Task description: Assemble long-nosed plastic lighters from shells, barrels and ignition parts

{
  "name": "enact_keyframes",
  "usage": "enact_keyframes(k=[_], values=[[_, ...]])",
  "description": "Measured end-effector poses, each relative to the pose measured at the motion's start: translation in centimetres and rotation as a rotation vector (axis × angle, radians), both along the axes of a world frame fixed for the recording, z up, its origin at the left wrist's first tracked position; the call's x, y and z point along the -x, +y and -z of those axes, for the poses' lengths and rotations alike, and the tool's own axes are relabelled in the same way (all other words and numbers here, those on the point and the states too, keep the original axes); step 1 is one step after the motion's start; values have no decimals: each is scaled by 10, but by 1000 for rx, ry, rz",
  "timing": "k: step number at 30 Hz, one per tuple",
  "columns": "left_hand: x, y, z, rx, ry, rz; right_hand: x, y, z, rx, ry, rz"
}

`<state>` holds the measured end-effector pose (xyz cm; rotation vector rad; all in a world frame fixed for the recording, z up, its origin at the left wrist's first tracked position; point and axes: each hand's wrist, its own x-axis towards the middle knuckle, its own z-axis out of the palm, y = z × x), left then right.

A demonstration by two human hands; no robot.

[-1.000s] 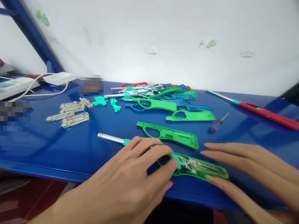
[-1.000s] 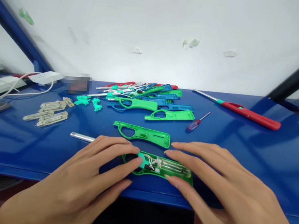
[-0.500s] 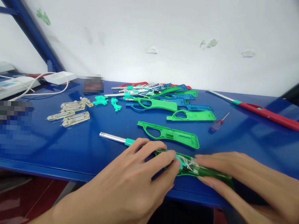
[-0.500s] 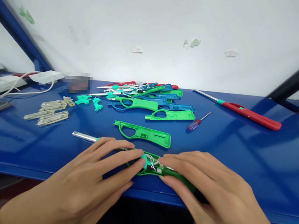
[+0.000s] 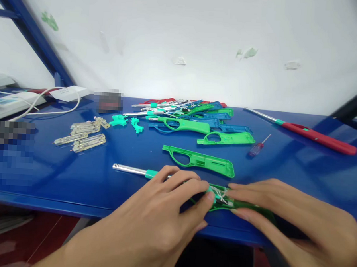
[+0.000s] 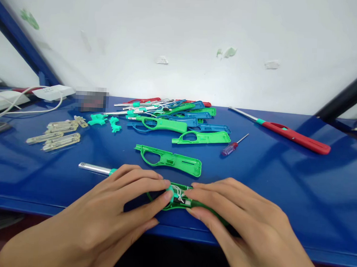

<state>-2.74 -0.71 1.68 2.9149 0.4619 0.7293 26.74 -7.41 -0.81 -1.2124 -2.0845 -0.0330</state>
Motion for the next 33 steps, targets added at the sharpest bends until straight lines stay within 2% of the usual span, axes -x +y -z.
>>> enact_keyframes(k=[6, 12, 17, 26, 33], values=[[-4, -2, -3, -14, 21, -12, -1, 1, 0, -18, -46, 5], [-4, -3, -1, 41, 27, -8, 0, 6, -10, -34, -109, -22], [-2, -1, 2, 45, 40, 14, 3, 8, -14, -26, -51, -19], [0, -2, 2, 166, 32, 11, 7, 7, -11, -21, -17, 10], [-4, 1, 0, 64, 6, -25, 10, 5, -7, -55, 7, 31]])
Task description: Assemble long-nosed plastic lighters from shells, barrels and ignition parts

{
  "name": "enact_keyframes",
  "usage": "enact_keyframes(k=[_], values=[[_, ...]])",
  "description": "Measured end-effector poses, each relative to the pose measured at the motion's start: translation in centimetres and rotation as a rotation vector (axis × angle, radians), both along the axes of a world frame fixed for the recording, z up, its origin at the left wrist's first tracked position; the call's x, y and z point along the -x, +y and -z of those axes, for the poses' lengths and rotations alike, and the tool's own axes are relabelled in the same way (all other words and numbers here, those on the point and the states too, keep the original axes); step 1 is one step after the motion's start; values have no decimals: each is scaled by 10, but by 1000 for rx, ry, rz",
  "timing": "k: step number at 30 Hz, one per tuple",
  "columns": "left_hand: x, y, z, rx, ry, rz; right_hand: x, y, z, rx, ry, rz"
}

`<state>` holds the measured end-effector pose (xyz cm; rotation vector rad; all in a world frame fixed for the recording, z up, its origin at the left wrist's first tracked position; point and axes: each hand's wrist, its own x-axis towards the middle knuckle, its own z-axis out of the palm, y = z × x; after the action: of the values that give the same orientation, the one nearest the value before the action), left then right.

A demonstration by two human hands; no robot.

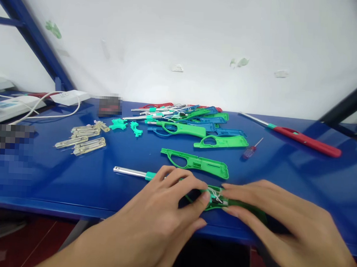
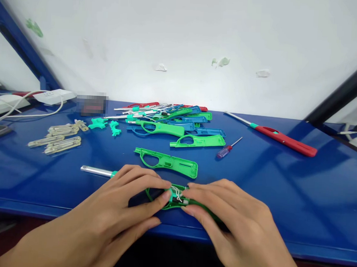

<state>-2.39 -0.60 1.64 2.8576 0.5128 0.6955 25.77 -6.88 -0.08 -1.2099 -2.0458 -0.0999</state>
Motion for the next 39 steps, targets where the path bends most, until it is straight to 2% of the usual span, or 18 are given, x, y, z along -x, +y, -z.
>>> enact_keyframes(k=[6, 9, 11, 13, 15, 19, 23, 29, 34, 36, 39], values=[[-7, -7, 2, -194, -18, -56, -4, -2, 6, 39, 30, 1], [-12, -13, 5, -295, -47, -94, -11, 2, -2, 81, -13, 7], [-15, -16, 8, -324, -60, -103, -16, 13, -13, 45, -63, 18], [-15, -17, 11, -317, -80, -110, -18, 30, -25, -28, -150, -6], [-13, -16, 14, -266, -99, -117, -16, 49, -32, -16, -322, -56], [-7, -9, 13, -155, -97, -78, -11, 72, -33, 29, -451, -49], [-4, 2, 0, -157, 10, -16, -25, 52, -30, 31, -458, -20], [-15, 22, -26, -340, 265, 127, -60, 9, -9, 93, -493, 22], [-31, 34, -33, -534, 214, 242, -61, 0, 3, 286, -289, 74], [-33, 35, -33, -544, 184, 264, -63, -4, 2, 316, -245, 127], [-33, 38, -31, -512, 168, 300, -67, -8, -2, 304, -207, 110]])
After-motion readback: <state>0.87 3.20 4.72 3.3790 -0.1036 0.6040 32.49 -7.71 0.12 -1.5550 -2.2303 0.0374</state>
